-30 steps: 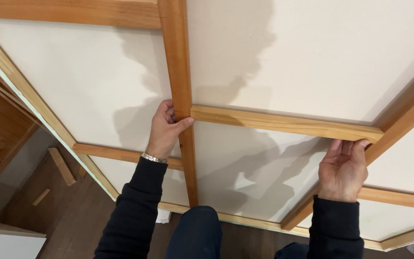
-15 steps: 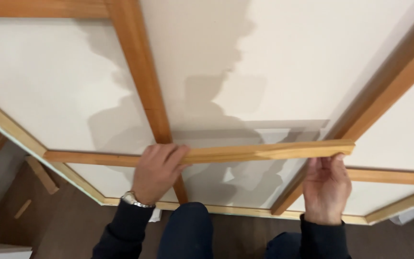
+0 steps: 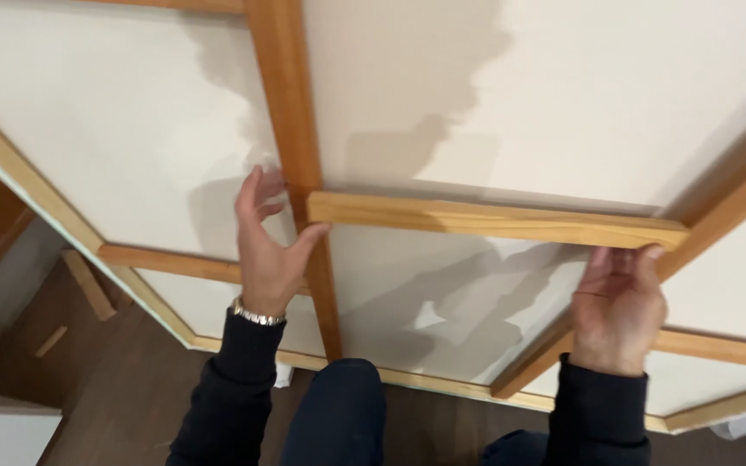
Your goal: Cutting wooden slats with a miter saw and fitting them into a large canvas stretcher frame.
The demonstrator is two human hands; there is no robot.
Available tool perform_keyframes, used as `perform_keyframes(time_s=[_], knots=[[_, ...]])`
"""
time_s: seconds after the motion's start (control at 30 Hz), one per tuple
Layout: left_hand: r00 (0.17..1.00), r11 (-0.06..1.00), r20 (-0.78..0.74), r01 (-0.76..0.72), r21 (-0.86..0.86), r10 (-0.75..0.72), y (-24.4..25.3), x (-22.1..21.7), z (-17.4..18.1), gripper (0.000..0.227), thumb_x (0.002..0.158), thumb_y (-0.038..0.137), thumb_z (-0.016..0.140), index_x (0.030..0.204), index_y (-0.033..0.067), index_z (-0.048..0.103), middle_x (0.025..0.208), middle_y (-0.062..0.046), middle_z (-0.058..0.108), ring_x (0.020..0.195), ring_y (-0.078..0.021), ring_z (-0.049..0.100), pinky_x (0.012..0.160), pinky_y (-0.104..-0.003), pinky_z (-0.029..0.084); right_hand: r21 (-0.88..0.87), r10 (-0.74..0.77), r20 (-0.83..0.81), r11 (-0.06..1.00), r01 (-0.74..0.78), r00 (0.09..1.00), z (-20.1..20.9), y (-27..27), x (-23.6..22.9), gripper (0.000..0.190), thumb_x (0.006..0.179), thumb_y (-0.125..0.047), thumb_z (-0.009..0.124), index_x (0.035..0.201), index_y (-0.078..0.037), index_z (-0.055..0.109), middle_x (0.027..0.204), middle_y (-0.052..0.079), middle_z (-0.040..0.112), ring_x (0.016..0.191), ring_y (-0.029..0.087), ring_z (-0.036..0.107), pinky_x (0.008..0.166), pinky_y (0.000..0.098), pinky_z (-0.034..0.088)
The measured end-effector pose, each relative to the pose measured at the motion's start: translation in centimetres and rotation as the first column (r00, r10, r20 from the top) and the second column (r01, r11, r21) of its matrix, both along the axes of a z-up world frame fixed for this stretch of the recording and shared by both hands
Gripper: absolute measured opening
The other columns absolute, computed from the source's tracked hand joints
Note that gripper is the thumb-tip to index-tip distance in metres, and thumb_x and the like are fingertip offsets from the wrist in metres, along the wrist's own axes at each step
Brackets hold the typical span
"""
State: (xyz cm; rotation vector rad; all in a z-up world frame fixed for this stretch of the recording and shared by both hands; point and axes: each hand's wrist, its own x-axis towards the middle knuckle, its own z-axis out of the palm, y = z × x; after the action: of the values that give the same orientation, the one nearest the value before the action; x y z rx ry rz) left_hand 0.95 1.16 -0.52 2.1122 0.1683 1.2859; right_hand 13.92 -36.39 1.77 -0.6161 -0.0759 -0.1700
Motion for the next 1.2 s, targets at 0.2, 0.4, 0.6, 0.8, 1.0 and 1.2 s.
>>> perform_keyframes(time_s=[0.2,0.4,0.6,0.8,1.0,1.2], knots=[[0.959,0.878,-0.041,0.238,-0.415,-0.279,2.7,2.4,-0.2,0.095,0.083,0.016,0.087,0.157,0.0013,0.029,0.142,-0.019,0.057,0.127,-0.0268,0.062,0.107,-0.04,0.055,-0.008,0.001,0.061,1.0,0.0,0.998,-0.5,0.5,0.8,0.023,0.115,-0.021,0.062,0.126,-0.001,0.066,0.121,0.01,0.072,0.118,0.021,0.071,0.108,0.0314,0.062],[0.845,0.622,0.096,0.46,-0.634,-0.527,3.0,2.8,0.7,0.071,0.088,0.006,0.078,0.148,-0.0014,0.041,0.134,-0.014,0.063,0.119,-0.0188,0.065,0.1,-0.034,0.058,0.02,-0.031,0.005,0.999,0.031,1.0,1.6,2.2,-0.8,0.029,0.112,-0.021,0.061,0.127,0.002,0.064,0.123,0.011,0.069,0.121,0.02,0.071,0.107,0.0302,0.062],[0.836,0.575,0.095,0.449,-0.684,-0.54,3.2,4.4,0.6,0.05,0.089,0.002,0.077,0.132,-0.0006,0.051,0.113,-0.01,0.07,0.099,-0.0137,0.069,0.088,-0.029,0.061,0.021,-0.095,-0.047,0.995,0.096,0.994,3.0,3.5,-1.7,0.029,0.107,-0.021,0.058,0.124,0.003,0.062,0.12,0.012,0.068,0.116,0.019,0.071,0.102,0.0294,0.06],[0.85,0.586,0.103,0.439,-0.682,-0.517,3.2,4.7,0.5,0.048,0.087,0.001,0.078,0.128,-0.0003,0.052,0.109,-0.009,0.07,0.097,-0.0137,0.071,0.085,-0.028,0.063,-0.016,-0.048,0.033,0.999,0.049,0.998,1.5,2.6,-1.0,0.03,0.114,-0.023,0.058,0.131,0.002,0.062,0.126,0.011,0.066,0.122,0.019,0.07,0.11,0.0312,0.058],[0.832,0.533,0.168,0.48,-0.697,-0.529,2.8,5.1,0.0,0.051,0.087,-0.004,0.076,0.13,-0.0026,0.05,0.113,-0.01,0.069,0.099,-0.0154,0.07,0.086,-0.03,0.062,0.143,0.025,0.062,0.989,-0.033,0.998,-0.3,0.9,1.0,0.024,0.117,-0.023,0.054,0.12,-0.003,0.067,0.115,0.01,0.073,0.113,0.022,0.072,0.106,0.0346,0.062],[0.827,0.468,0.24,0.499,-0.729,-0.509,2.1,5.1,0.4,0.048,0.088,-0.008,0.072,0.13,-0.0028,0.051,0.114,-0.009,0.068,0.099,-0.0147,0.068,0.087,-0.029,0.059,0.048,-0.06,-0.009,0.997,0.06,0.998,0.7,0.4,0.7,0.02,0.112,-0.02,0.055,0.11,-0.005,0.069,0.107,0.007,0.075,0.103,0.018,0.073,0.095,0.03,0.062]])
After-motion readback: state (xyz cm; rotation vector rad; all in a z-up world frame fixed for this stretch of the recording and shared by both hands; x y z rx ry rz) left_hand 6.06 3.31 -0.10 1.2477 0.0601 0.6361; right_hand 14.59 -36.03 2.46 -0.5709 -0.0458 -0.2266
